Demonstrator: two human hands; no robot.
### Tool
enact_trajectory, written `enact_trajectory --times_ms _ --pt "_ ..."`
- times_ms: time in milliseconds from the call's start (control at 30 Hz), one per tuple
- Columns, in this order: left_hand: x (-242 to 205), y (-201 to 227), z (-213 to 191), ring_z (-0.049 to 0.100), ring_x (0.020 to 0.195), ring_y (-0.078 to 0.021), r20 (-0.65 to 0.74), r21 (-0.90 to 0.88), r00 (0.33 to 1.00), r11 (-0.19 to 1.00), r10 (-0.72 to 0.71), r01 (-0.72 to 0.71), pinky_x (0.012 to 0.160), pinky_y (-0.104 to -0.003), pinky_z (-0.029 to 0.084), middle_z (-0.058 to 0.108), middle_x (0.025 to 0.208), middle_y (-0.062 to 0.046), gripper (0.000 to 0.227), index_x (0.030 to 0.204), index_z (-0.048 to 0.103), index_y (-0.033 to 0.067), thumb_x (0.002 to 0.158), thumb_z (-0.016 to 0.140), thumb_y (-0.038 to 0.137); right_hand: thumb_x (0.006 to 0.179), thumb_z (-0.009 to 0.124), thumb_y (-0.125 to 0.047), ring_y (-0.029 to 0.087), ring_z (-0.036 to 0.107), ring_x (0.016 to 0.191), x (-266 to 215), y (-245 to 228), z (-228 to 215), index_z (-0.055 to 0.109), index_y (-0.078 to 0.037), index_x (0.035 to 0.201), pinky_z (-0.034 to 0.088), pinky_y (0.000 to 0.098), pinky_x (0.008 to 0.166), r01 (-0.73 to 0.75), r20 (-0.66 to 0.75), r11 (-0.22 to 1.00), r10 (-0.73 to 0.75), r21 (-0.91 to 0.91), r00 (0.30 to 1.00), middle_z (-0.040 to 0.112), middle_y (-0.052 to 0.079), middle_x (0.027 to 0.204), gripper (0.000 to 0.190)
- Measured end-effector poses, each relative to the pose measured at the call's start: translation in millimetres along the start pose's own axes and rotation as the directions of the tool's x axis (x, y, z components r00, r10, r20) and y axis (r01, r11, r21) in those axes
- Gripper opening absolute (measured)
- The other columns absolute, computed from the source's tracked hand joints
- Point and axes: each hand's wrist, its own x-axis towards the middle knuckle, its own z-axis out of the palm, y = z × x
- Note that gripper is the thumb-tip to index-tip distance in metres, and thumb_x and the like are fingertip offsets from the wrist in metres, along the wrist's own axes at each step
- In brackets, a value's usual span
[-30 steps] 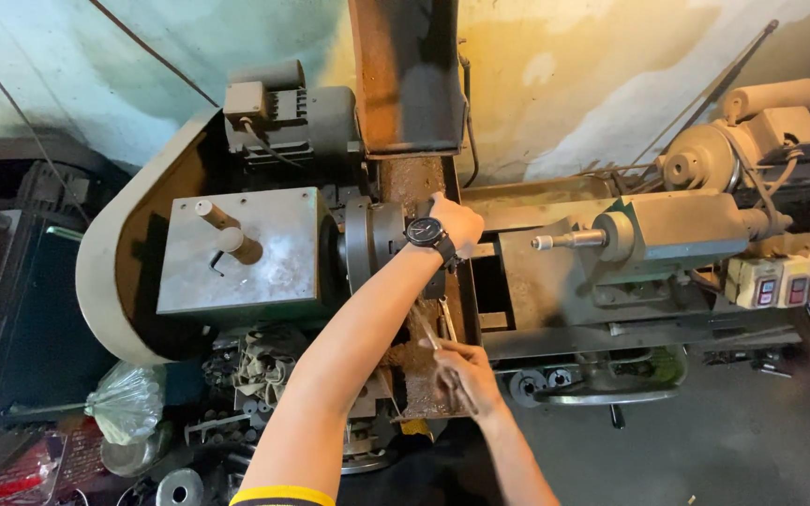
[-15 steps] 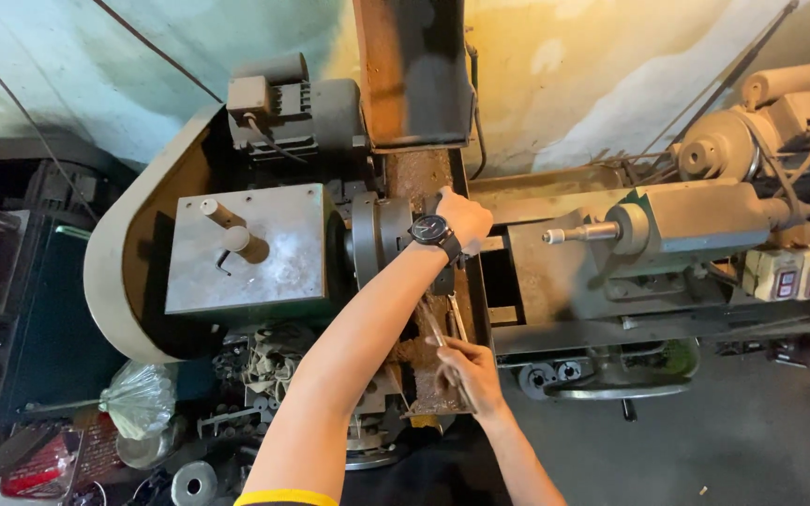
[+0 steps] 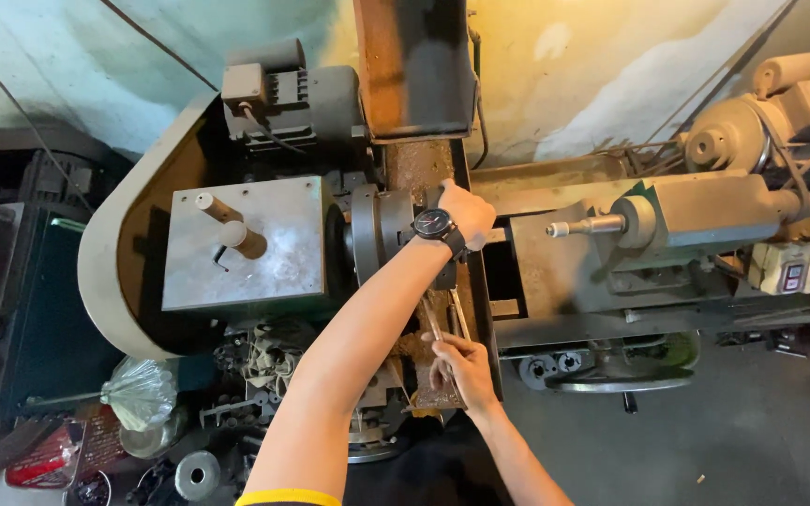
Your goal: The person operates a metal lathe, using a cloth to wipe the chuck and a wrench to tighten a metal component. They repeatedly adjust the machine's controls and handle various metal parts and tools while the lathe is running.
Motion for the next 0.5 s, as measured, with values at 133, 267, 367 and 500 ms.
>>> enact_trajectory --times_ms 133,267,367,500 --pt "4.1 -0.5 6.2 0.069 0.105 -0.0331 -0.012 0.014 1.000 1.000 0.021 -0.020 0.110 -0.063 0.033 0.076 0.105 -0.011 0.021 0.102 0.079 0.0113 0.084 0.069 0.014 0.094 0.062 -0.012 0.020 0.060 0.042 0.1 -1.7 7.3 0.075 0.005 0.112 0.048 0.0332 0.042 -0.145 -0.098 0.983 0.134 -0.116 0.986 0.066 0.010 0.054 0.028" --pt "8.6 -0.4 12.2 0.070 0.106 -0.0326 -0.034 -0.001 0.999 1.000 0.014 -0.014 0.110 -0.064 0.033 0.076 0.107 -0.011 0.021 0.104 0.079 0.0111 0.086 0.070 0.018 0.099 0.062 -0.013 0.016 0.062 0.046 3.5 21.6 -2.1 0.075 0.004 0.116 0.049 0.0292 0.044 0.033 -0.009 0.999 -0.033 -0.034 0.999 0.052 0.001 0.054 0.027" --pt "18.0 -4.1 22.6 0.071 0.104 -0.0331 -0.073 0.002 0.997 0.999 0.039 -0.039 0.109 -0.065 0.034 0.076 0.106 -0.011 0.019 0.103 0.079 0.0111 0.089 0.069 0.018 0.093 0.059 -0.015 0.021 0.062 0.041 2.4 -5.0 -9.0 0.072 0.005 0.110 0.048 0.0348 0.038 -0.072 0.004 0.995 0.072 0.068 0.997 0.063 0.012 0.051 0.029" --pt "0.5 0.1 2.9 0.070 0.105 -0.0310 -0.034 -0.124 0.999 0.992 0.027 -0.031 0.113 -0.065 0.030 0.076 0.105 -0.010 0.026 0.102 0.079 0.0121 0.087 0.073 0.032 0.099 0.059 -0.018 0.013 0.053 0.041 0.6 21.3 20.0 0.074 0.005 0.114 0.045 0.0296 0.039 0.048 -0.105 0.999 -0.050 -0.022 0.993 0.047 0.001 0.047 0.031"
